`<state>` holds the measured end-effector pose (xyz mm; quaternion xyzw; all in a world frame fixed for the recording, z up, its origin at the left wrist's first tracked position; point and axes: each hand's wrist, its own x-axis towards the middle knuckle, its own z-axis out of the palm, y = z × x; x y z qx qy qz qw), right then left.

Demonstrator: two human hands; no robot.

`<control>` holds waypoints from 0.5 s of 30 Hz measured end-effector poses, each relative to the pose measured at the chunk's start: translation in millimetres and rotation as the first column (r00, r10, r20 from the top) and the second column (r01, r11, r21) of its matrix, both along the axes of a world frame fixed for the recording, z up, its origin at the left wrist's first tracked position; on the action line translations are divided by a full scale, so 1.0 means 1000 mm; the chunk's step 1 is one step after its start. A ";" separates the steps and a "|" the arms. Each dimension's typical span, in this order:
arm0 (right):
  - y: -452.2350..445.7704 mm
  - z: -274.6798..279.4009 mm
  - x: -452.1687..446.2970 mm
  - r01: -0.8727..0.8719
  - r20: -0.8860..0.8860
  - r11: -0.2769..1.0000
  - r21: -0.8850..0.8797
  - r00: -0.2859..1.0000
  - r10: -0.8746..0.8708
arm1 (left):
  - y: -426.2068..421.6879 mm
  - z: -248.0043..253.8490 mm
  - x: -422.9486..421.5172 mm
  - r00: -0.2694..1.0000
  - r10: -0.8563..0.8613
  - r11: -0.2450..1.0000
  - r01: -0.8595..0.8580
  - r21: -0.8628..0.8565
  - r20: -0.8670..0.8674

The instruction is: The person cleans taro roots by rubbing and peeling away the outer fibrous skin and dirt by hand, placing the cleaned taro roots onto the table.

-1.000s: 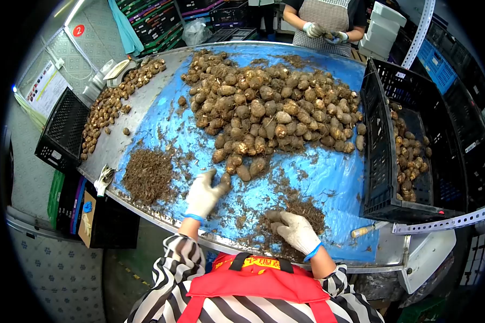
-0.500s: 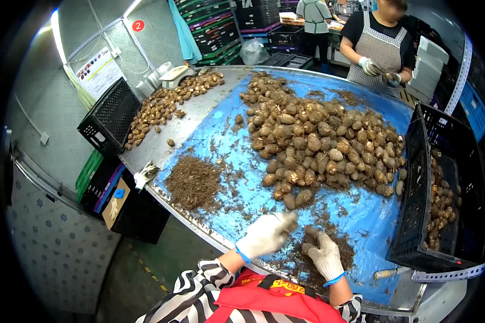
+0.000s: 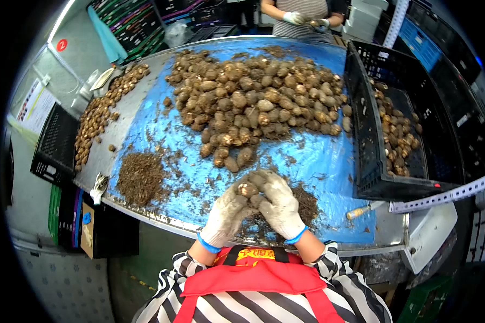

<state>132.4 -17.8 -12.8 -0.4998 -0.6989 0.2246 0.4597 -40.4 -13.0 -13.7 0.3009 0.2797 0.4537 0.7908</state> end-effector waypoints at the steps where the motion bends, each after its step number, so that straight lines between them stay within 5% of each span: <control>1: -0.002 0.000 0.000 0.023 0.104 1.000 0.001 0.994 -0.023 | -0.001 0.009 0.001 0.999 0.000 1.000 -0.001 0.001 0.045; 6: -0.007 0.011 -0.002 0.024 -0.058 0.999 -0.023 0.998 -0.025 | 0.001 0.005 -0.003 0.999 0.024 0.999 -0.023 0.031 -0.030; 9: -0.008 0.023 -0.004 0.052 -0.120 0.998 -0.040 0.991 -0.056 | 0.007 -0.005 -0.005 0.956 0.062 0.989 -0.022 0.143 -0.285; 12: 0.001 0.018 0.000 0.019 0.013 0.978 0.208 1.000 -0.022 | 0.003 0.009 -0.003 0.871 0.133 0.965 -0.006 0.261 -0.473; 15: -0.001 0.019 -0.003 0.017 -0.060 0.999 -0.036 0.998 -0.019 | 0.002 -0.003 -0.001 0.882 0.129 0.975 -0.029 0.221 -0.454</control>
